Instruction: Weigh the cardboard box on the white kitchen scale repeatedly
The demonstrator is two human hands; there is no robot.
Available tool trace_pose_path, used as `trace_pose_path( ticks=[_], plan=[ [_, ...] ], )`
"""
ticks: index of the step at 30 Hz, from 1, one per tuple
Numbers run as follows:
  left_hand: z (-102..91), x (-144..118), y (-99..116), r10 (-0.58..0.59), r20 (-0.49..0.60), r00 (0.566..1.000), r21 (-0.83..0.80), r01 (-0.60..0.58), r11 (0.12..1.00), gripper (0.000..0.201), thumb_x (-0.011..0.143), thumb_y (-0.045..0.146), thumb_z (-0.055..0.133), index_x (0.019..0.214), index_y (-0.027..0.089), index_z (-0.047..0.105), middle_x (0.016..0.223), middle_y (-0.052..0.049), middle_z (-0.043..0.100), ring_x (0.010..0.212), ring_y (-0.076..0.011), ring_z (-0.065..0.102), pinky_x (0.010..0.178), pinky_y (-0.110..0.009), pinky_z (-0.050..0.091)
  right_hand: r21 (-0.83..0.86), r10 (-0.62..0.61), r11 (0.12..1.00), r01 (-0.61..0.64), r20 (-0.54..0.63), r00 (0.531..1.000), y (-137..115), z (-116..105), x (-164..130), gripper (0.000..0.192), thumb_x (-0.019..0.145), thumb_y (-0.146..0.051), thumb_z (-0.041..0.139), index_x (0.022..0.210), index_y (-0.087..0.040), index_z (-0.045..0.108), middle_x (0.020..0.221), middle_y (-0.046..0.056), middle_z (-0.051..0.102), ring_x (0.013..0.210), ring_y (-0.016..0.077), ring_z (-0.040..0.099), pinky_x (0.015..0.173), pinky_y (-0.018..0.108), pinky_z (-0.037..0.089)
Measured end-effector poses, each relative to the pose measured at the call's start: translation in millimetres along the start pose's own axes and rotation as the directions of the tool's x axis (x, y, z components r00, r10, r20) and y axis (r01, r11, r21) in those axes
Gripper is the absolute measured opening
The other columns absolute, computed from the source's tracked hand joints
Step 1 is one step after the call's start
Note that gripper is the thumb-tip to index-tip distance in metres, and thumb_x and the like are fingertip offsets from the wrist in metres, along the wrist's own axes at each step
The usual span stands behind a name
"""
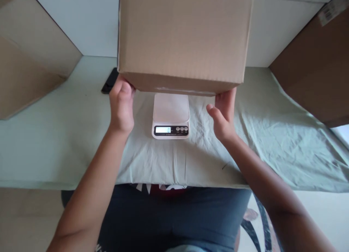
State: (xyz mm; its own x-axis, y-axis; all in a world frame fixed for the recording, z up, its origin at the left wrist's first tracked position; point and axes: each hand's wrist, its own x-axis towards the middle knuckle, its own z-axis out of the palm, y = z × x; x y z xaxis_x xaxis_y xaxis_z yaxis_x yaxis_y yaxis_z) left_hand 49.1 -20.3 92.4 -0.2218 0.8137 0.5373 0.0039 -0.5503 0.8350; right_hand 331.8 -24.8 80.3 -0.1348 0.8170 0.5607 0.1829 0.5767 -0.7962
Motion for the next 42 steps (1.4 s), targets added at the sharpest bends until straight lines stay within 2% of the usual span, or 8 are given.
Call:
trace_pose_path(
  ticks=[3, 7, 13, 19, 24, 30, 36, 42],
  plan=[
    [-7.8, -19, 2, 0.028, -0.043, 0.999, 0.032, -0.027, 0.999, 0.059, 0.079, 0.088, 0.067, 0.096, 0.032, 0.071, 0.106, -0.006, 0.077, 0.134, -0.0340, 0.067, 0.105, -0.050, 0.055, 0.021, -0.009, 1.000, 0.009, 0.002, 1.000, 1, 6, -20, 0.095, 0.086, -0.083, 0.058, 0.165, -0.048, 0.018, 0.173, 0.000, 0.039, 0.170, 0.0345, 0.025, 0.143, 0.060, 0.026],
    [-12.7, -40, -15, 0.109, -0.102, 0.989, 0.072, -0.102, 0.992, 0.065, 0.090, 0.087, 0.050, 0.090, 0.026, 0.075, 0.100, -0.010, 0.077, 0.128, -0.0340, 0.069, 0.111, -0.050, 0.051, 0.021, -0.021, 1.000, 0.021, 0.037, 0.999, 15, 14, -37, 0.102, 0.085, -0.083, 0.061, 0.167, -0.047, 0.011, 0.178, 0.001, 0.030, 0.169, 0.0334, 0.029, 0.140, 0.060, 0.030],
    [-16.0, -59, -30, 0.067, -0.092, 0.994, 0.117, -0.056, 0.992, 0.065, 0.093, 0.084, 0.048, 0.096, 0.026, 0.077, 0.099, -0.012, 0.076, 0.113, -0.0334, 0.072, 0.107, -0.049, 0.051, 0.043, 0.011, 0.999, -0.013, 0.034, 0.999, 23, 19, -48, 0.100, 0.088, -0.077, 0.061, 0.167, -0.048, 0.008, 0.182, -0.002, 0.022, 0.170, 0.0323, 0.028, 0.141, 0.061, 0.029],
    [-16.6, -64, -32, 0.034, -0.166, 0.986, 0.150, -0.009, 0.989, 0.066, 0.097, 0.080, 0.048, 0.104, 0.023, 0.078, 0.102, -0.011, 0.075, 0.102, -0.0286, 0.072, 0.101, -0.044, 0.052, 0.085, 0.052, 0.995, -0.057, 0.058, 0.997, 16, 23, -53, 0.097, 0.089, -0.074, 0.062, 0.167, -0.047, 0.011, 0.180, 0.000, 0.026, 0.167, 0.0337, 0.032, 0.140, 0.062, 0.031],
    [-12.6, -66, -27, 0.018, -0.196, 0.980, 0.157, 0.013, 0.987, 0.065, 0.095, 0.081, 0.049, 0.103, 0.024, 0.078, 0.101, -0.010, 0.076, 0.100, -0.0300, 0.072, 0.097, -0.045, 0.052, 0.079, 0.088, 0.993, -0.093, 0.068, 0.994, 13, 25, -56, 0.098, 0.090, -0.077, 0.060, 0.168, -0.046, 0.012, 0.179, 0.002, 0.031, 0.165, 0.0345, 0.037, 0.138, 0.062, 0.035],
    [-5.8, -70, -21, -0.036, -0.191, 0.981, 0.153, 0.066, 0.986, 0.061, 0.097, 0.078, 0.049, 0.106, 0.026, 0.079, 0.104, -0.009, 0.078, 0.109, -0.0295, 0.071, 0.095, -0.042, 0.054, 0.060, 0.099, 0.993, -0.102, 0.056, 0.993, 18, 23, -58, 0.092, 0.093, -0.072, 0.058, 0.168, -0.050, 0.011, 0.182, -0.004, 0.025, 0.169, 0.0327, 0.029, 0.139, 0.063, 0.032],
    [-5.5, -71, -23, -0.048, -0.200, 0.979, 0.130, 0.075, 0.989, 0.056, 0.097, 0.076, 0.052, 0.105, 0.028, 0.080, 0.109, -0.007, 0.078, 0.111, -0.0290, 0.071, 0.098, -0.040, 0.054, 0.044, 0.116, 0.992, -0.119, 0.060, 0.991, 19, 22, -61, 0.091, 0.094, -0.071, 0.056, 0.168, -0.051, 0.008, 0.182, -0.006, 0.023, 0.169, 0.0327, 0.028, 0.138, 0.064, 0.034],
    [-7.1, -70, -25, -0.051, -0.199, 0.979, 0.137, 0.079, 0.987, 0.054, 0.098, 0.074, 0.052, 0.102, 0.027, 0.079, 0.109, -0.008, 0.078, 0.111, -0.0290, 0.071, 0.099, -0.041, 0.055, 0.054, 0.134, 0.989, -0.137, 0.053, 0.990, 19, 23, -64, 0.091, 0.095, -0.067, 0.058, 0.169, -0.050, 0.007, 0.183, -0.006, 0.020, 0.171, 0.0326, 0.024, 0.140, 0.066, 0.028]
  ],
)
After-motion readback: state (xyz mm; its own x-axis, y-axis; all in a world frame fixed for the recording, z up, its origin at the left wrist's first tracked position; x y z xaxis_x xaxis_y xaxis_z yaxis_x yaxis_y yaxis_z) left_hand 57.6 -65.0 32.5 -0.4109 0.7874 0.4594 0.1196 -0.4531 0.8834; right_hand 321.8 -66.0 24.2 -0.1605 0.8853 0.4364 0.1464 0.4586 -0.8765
